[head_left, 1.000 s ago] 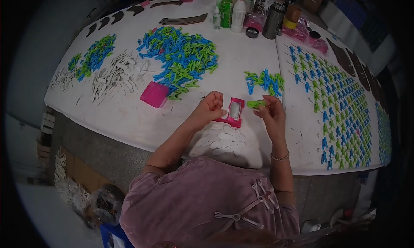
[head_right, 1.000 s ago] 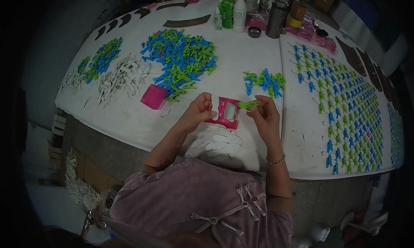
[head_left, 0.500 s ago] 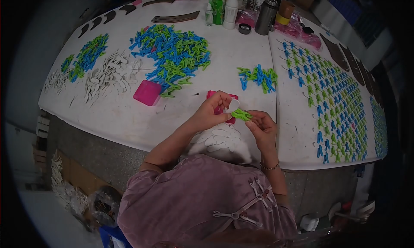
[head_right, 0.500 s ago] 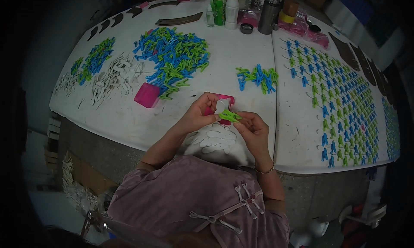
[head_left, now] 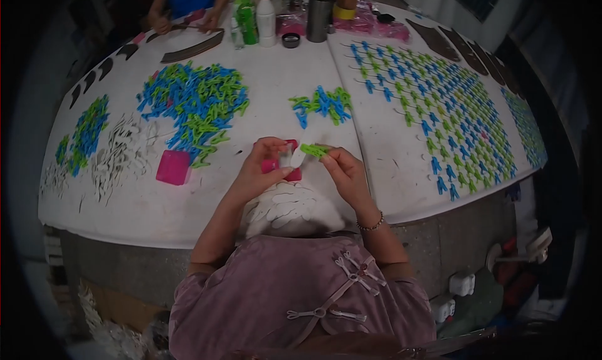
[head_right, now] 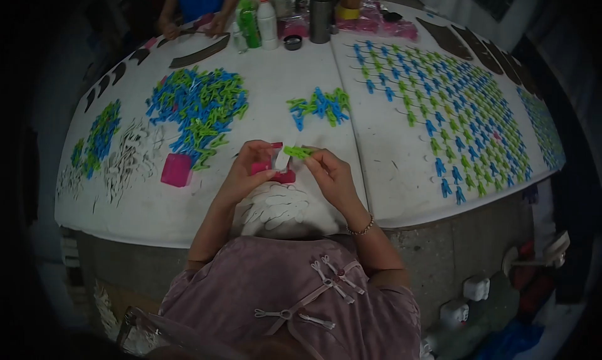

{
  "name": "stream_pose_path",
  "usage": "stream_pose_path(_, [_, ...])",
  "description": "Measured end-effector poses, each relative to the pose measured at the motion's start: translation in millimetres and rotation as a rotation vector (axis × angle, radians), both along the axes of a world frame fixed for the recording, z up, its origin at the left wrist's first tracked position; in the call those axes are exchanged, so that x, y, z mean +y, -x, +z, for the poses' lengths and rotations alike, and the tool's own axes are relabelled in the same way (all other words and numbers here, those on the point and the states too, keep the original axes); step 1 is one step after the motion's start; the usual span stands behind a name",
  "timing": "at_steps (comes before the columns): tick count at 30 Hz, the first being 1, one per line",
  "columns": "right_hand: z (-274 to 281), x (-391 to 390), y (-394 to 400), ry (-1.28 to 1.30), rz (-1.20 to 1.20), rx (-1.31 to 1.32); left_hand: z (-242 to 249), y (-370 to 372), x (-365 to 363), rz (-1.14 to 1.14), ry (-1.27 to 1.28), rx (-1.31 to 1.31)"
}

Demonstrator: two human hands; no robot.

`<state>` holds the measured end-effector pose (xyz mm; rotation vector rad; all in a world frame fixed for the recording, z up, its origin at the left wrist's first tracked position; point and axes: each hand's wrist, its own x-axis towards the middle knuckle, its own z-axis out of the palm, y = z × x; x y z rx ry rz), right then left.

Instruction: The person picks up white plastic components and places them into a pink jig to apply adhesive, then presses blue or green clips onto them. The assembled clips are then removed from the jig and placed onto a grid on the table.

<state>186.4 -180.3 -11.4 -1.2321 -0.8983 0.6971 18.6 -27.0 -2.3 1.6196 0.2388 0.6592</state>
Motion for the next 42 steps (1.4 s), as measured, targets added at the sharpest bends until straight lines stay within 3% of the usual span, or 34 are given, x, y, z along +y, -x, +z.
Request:
stream_pose_path(2, [-5.2, 1.0, -24.7, -0.075, -0.262, -0.479, -14.0, 6.3, 20.2, 0.078, -0.026, 0.048])
stream_pose_path(3, [-7.0, -2.7, -36.6, -0.072, -0.292, -0.481, -17.8, 10.0, 28.1, 0.133, 0.040, 0.045])
stream_pose_path(5, [-10.6, -19.0, -65.4, 0.195, -0.415, -0.015, -32.6, 19.3, 47.4, 0.265, 0.148, 0.037])
stream_pose_path(11, [-36.7, -61.1, -144.7, 0.301, -0.664, 0.360, -95.6, 42.4, 87.6, 0.553, 0.212, 0.003])
stream_pose_path(14, [-39.1, -65.5, -171.4, 0.229, -0.749, 0.496, -95.6, 40.7, 83.2, 0.604, 0.227, -0.011])
stream_pose_path(34, [-42.3, -68.9, -199.3, 0.198, -0.832, 0.561, -87.9, 41.3, 78.5, 0.599, 0.225, 0.007])
stream_pose_path(37, [-33.5, -68.3, -187.1, 0.240, -0.837, 0.552, -87.0, 46.4, 78.9, 0.623, 0.191, 0.071])
stream_pose_path(39, [-27.9, -65.8, -171.5, 0.275, -0.840, 0.529, -86.1, 56.8, 75.6, 0.526, 0.019, 0.199])
stream_pose_path(41, [-29.5, -61.8, -154.0, 0.431, -0.724, 0.208, -81.7, 64.9, 66.5, 0.505, -0.081, 0.345])
stream_pose_path(42, [-31.2, -57.4, -144.1, 0.441, -0.701, 0.211, -76.4, 72.2, 57.8, 0.478, -0.179, 0.494])
